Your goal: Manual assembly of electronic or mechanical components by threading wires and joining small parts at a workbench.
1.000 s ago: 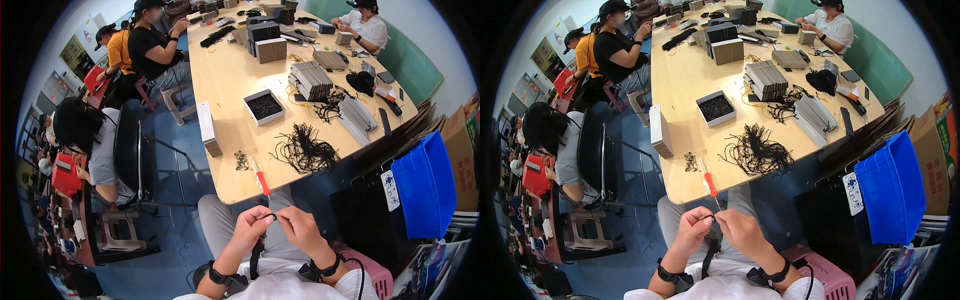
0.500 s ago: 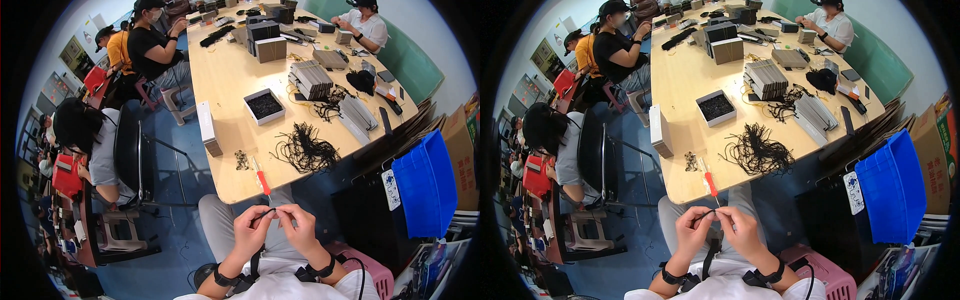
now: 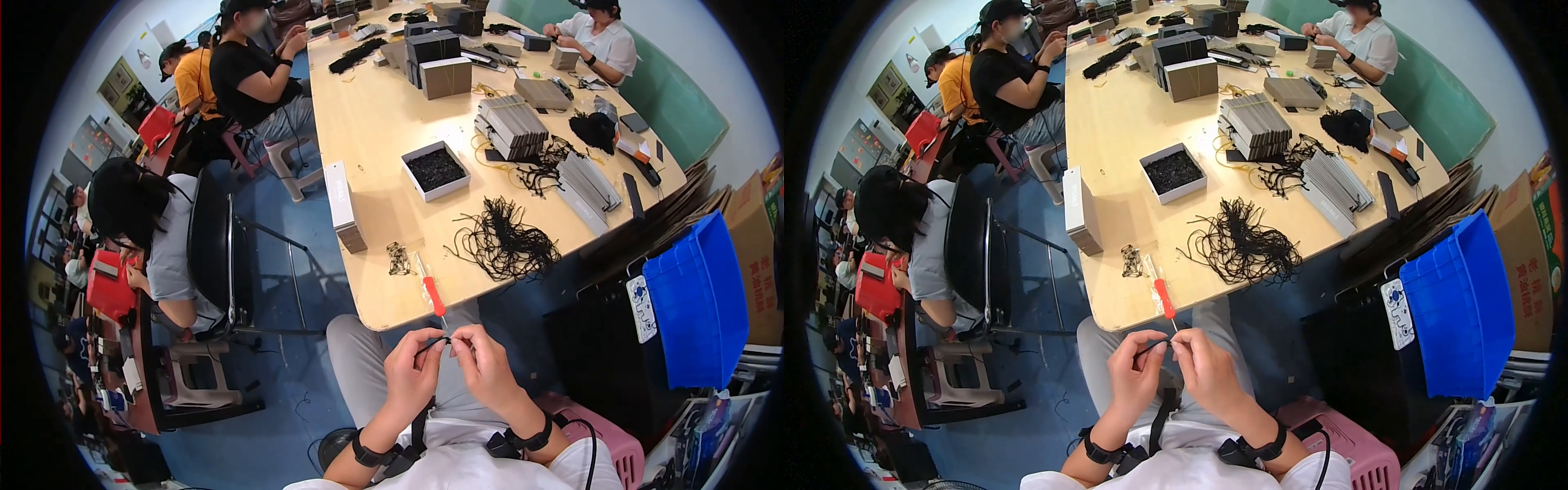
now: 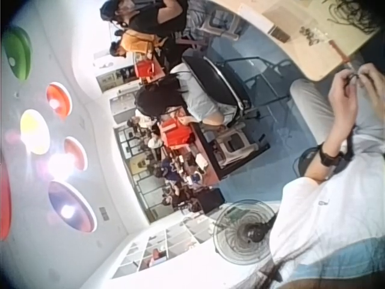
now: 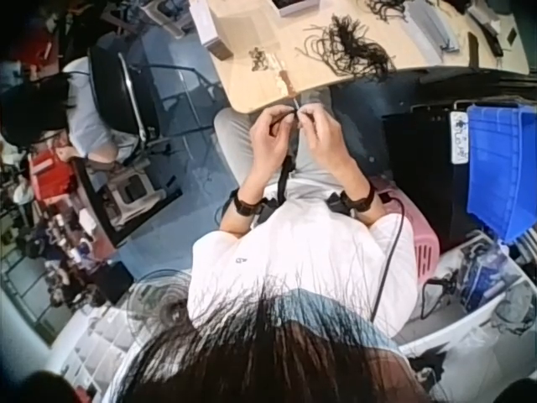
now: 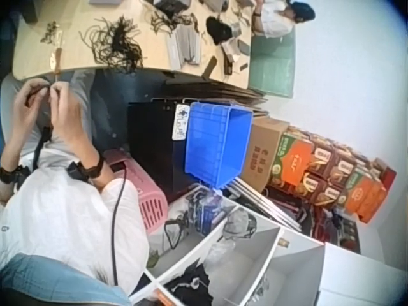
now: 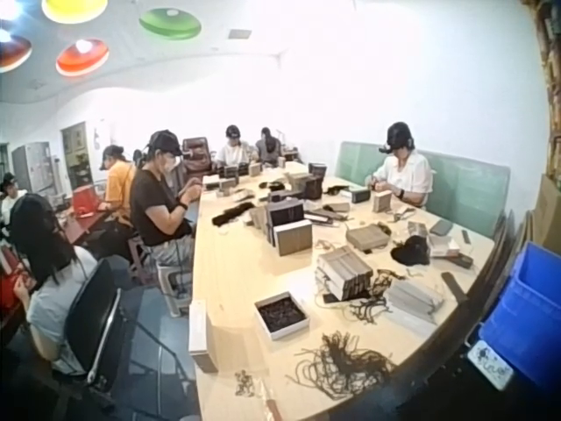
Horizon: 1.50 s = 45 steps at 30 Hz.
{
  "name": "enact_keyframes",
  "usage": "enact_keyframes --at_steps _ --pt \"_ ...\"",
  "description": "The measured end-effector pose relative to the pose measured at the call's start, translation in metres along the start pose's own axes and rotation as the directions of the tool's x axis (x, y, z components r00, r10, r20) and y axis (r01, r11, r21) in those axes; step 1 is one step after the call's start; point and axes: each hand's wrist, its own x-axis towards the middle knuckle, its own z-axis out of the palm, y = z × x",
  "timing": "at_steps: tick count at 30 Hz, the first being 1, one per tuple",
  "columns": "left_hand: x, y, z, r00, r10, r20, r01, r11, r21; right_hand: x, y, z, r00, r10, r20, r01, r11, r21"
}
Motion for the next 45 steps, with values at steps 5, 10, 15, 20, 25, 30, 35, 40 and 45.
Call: enact_keyframes --at_steps 5,10,15,20,25,30,35,40,45 --pt "0.004 -0.001 -0.003 0.98 0.201 -0.005 -0.197 0.965 0.173 0.001 0.001 -0.003 0.999 0.002 0.054 -0.001 1.0 -0.018" --pt "0.006 -0.005 -0.01 0.911 -0.273 0.309 0.385 0.832 -0.399 0.008 0.005 -0.01 0.993 -0.068 0.099 0.076 0.994 -0.075" --pt "0.012 -0.003 -0.018 0.796 -0.402 0.452 0.597 0.645 -0.478 0.009 0.006 -0.006 0.961 -0.272 0.039 0.274 0.933 -0.236" --pt "0.01 0.001 -0.016 0.786 -0.45 0.423 0.618 0.568 -0.544 0.008 0.005 -0.004 0.925 -0.378 0.031 0.367 0.871 -0.328" --pt "0.008 -0.001 -0.013 0.835 -0.429 0.344 0.55 0.632 -0.547 0.008 0.008 -0.003 0.914 -0.403 0.038 0.388 0.847 -0.363" --pt "0.007 0.0 -0.005 0.867 -0.424 0.262 0.497 0.694 -0.522 0.014 0.01 -0.005 0.892 -0.449 0.049 0.427 0.801 -0.42" --pt "0.003 0.001 -0.001 0.92 -0.357 0.163 0.39 0.79 -0.473 0.017 0.018 -0.008 0.865 -0.502 0.013 0.462 0.786 -0.412" --pt "-0.001 0.004 0.006 0.976 -0.211 -0.051 0.187 0.937 -0.297 0.014 0.019 -0.005 0.883 -0.469 -0.023 0.429 0.826 -0.366" --pt "0.002 0.001 -0.004 0.958 -0.283 0.05 0.284 0.904 -0.32 0.01 0.022 -0.005 0.927 -0.375 -0.031 0.364 0.914 -0.177"
